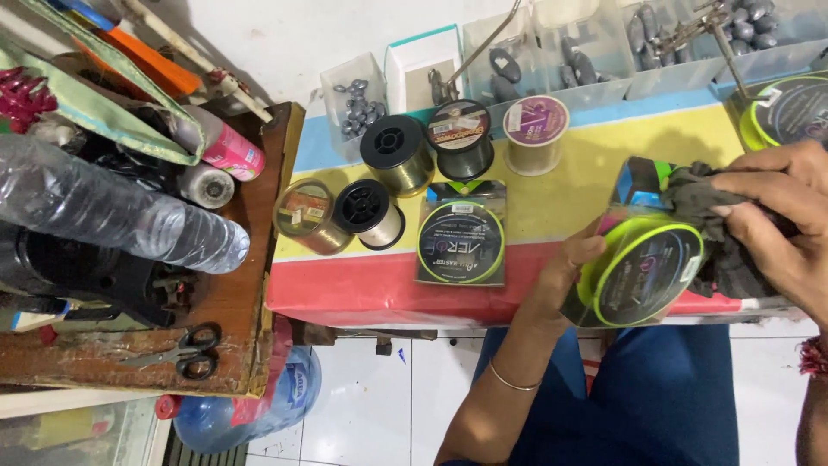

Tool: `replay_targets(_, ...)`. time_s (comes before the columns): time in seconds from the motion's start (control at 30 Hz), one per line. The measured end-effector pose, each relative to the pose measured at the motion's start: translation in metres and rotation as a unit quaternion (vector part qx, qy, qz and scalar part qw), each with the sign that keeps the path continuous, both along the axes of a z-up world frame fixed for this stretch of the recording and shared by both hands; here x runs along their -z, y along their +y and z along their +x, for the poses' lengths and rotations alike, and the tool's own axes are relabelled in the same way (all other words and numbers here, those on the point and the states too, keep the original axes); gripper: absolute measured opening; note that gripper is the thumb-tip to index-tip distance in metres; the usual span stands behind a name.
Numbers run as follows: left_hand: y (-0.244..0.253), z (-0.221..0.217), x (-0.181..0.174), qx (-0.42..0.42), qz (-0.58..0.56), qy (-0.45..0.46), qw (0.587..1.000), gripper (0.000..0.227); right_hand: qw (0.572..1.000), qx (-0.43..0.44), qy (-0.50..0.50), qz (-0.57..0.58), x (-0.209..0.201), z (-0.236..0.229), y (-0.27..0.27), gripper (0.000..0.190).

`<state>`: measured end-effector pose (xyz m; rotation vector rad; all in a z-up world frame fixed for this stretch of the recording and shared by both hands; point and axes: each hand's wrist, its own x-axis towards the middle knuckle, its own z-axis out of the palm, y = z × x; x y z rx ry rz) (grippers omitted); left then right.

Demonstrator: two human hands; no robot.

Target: Cleaning and arranging fishing line spools on a table using a cloth

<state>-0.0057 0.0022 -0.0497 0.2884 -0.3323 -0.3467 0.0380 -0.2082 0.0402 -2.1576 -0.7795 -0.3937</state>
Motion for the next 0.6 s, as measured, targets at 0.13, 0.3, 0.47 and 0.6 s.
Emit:
replay_targets(0.13, -0.001, -0.001, 0.003, 0.012, 0.001, 0.003, 1.0, 0.039, 1.0, 0.003, -0.011, 0.002, -0.023, -0.013, 0.008, 0.024)
replay_targets(0.3, -0.002, 0.001, 0.018, 0.003, 0.102, 0.08, 0.992, 0.031, 0.991, -0.069, -0.089, -0.068, -0.064, -0.018, 0.033, 0.03)
replay_targets(0.47, 0.0, -0.003, 0.005, -0.016, 0.007, 0.008, 1.0, 0.043, 0.999, -0.028, -0.046, 0.0, -0.022, -0.011, 0.021, 0.02)
replay_targets(0.6, 0.001, 0.0, 0.003, 0.008, -0.047, -0.006, 0.999, 0.037, 0.998, 0.034, -0.031, -0.053, 0.052, 0.019, -0.046, 0.022)
